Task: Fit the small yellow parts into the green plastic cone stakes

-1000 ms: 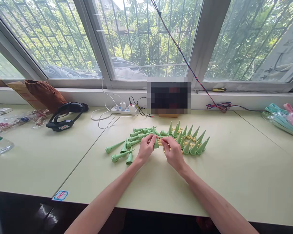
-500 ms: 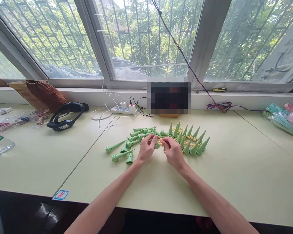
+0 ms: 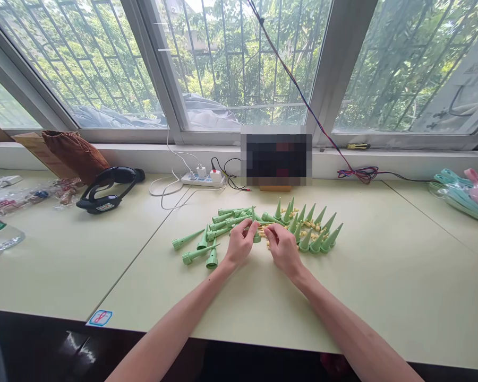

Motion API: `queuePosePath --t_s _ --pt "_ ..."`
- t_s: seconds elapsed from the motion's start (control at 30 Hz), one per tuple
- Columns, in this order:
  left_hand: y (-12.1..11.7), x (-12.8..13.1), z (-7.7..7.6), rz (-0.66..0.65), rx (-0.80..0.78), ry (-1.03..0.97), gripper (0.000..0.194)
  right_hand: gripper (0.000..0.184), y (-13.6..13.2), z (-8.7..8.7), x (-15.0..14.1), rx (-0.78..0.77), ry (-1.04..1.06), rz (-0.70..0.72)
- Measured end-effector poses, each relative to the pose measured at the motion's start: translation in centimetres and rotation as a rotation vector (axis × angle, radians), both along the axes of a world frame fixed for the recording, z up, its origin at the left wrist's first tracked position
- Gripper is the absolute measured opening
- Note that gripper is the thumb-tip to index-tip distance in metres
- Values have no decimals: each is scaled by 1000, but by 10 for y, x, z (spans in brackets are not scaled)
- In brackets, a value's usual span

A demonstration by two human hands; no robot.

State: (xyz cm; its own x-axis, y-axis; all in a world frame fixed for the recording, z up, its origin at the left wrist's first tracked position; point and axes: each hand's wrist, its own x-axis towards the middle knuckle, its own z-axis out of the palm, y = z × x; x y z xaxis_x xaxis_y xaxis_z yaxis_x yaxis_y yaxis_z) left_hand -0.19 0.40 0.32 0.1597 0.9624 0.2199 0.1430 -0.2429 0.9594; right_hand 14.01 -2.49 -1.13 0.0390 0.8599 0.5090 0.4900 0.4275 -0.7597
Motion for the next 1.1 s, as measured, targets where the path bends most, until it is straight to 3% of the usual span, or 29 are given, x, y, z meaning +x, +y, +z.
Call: queuePosePath --t_s 0.33,0.67,1.1 --pt "0 2 1 33 13 -1 35 22 1 3 0 83 -35 81" --pt "0 0 0 11 23 25 35 18 3 -2 0 96 -50 76" --pt "-2 0 3 -19 101 45 37 40 2 0 0 51 -217 9"
